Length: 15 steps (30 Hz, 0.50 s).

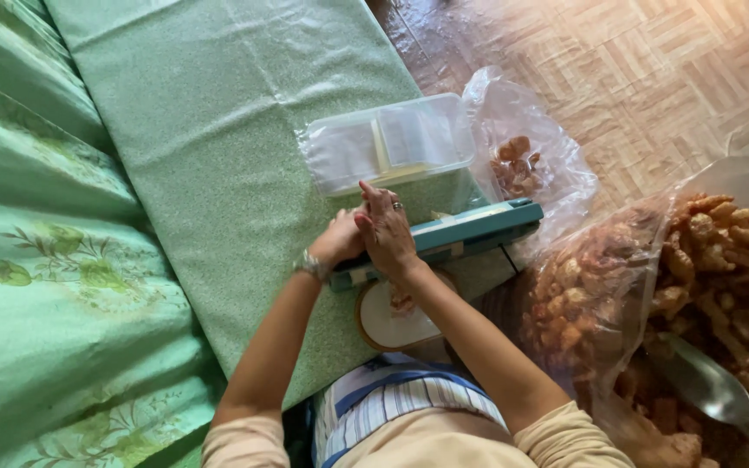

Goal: Scooping snacks into plastic bags and sealing them with a heat sealer

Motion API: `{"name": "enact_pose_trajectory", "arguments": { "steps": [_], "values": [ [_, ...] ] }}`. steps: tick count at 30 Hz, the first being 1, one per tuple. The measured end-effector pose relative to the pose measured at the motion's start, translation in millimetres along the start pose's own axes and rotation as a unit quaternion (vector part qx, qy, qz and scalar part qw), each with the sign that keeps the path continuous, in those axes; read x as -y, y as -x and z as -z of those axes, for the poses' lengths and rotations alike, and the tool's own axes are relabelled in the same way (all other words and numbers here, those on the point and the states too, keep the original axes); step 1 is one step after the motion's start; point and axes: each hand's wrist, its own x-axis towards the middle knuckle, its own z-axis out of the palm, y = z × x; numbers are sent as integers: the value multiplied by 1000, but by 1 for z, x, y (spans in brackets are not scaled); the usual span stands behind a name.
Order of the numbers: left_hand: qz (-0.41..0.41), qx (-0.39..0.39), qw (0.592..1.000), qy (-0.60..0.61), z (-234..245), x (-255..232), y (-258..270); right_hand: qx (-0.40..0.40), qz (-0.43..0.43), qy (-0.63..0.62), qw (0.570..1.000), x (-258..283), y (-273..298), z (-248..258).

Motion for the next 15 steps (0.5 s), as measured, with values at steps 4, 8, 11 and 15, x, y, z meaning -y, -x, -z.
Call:
{"name": "enact_pose_trajectory", "arguments": {
  "steps": [4, 8, 11, 15],
  "values": [
    [126, -144, 974, 124, 57, -102, 65, -14, 9, -75, 997, 2, 7, 4],
    [138, -235, 959, 79, 59, -110, 67, -178, -35, -172, 968, 20, 29, 33],
    [141, -248, 954, 88, 51, -104, 65, -210, -107, -171, 957, 17, 73, 52],
    [174, -185, 948, 191, 77, -122, 77, -98, -241, -186, 947, -20, 143, 53]
  ]
}}
